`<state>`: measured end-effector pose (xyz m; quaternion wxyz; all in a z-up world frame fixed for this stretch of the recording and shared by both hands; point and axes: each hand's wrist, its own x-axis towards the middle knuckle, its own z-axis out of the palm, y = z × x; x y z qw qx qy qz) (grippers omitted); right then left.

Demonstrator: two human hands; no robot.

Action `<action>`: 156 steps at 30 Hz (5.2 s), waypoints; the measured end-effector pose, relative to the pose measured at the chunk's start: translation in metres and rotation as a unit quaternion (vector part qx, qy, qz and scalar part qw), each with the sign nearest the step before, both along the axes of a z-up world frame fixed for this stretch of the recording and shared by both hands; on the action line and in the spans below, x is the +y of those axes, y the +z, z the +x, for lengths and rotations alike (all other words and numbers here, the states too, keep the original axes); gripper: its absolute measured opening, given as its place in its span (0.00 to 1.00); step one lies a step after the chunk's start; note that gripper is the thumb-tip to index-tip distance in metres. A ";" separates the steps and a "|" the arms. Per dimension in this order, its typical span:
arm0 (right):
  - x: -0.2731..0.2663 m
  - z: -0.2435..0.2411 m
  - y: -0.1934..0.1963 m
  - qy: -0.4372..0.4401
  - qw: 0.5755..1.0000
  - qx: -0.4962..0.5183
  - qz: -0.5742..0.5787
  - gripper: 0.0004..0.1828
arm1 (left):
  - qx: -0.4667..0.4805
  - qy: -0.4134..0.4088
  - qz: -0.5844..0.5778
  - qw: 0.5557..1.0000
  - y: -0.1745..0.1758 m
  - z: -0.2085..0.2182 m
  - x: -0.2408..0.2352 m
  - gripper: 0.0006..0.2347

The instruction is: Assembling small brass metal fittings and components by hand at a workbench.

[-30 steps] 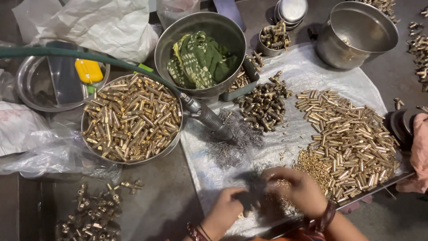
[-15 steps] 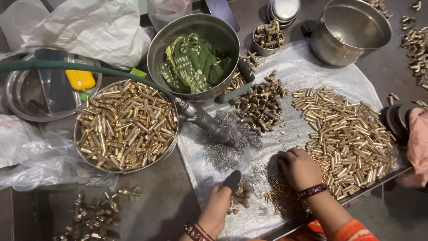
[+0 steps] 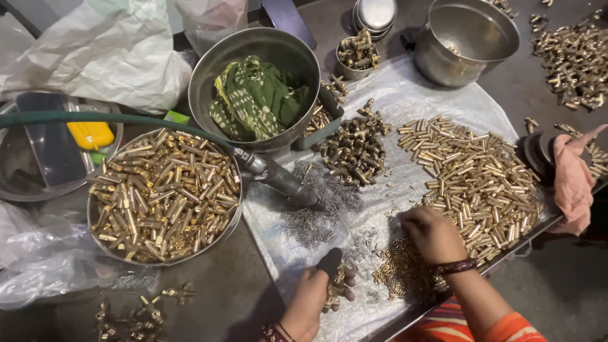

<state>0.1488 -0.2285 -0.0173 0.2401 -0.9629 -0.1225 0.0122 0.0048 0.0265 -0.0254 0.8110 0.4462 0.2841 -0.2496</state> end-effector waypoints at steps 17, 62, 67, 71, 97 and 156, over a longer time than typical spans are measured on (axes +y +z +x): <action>0.042 -0.030 0.028 0.043 0.998 0.042 0.024 0.10 | 0.005 0.010 -0.022 1.000 0.044 0.025 0.023 0.22; 0.045 -0.117 0.091 0.276 0.943 -0.074 0.173 0.16 | -0.020 0.101 -0.067 0.992 0.033 -0.020 -0.041 0.14; 0.050 -0.111 0.093 0.273 0.943 -0.078 0.175 0.15 | -0.014 0.076 -0.057 0.995 0.022 -0.015 -0.041 0.14; 0.050 -0.106 0.094 0.269 0.952 -0.042 0.136 0.15 | 0.006 0.084 -0.047 0.995 0.014 -0.012 -0.042 0.10; -0.184 -0.054 -0.009 0.306 0.644 0.571 0.407 0.34 | 0.038 -0.040 0.568 0.821 0.019 -0.109 0.080 0.22; 0.007 0.082 0.014 0.220 0.961 0.066 -0.153 0.19 | -0.177 0.143 0.227 0.947 0.010 0.080 -0.087 0.10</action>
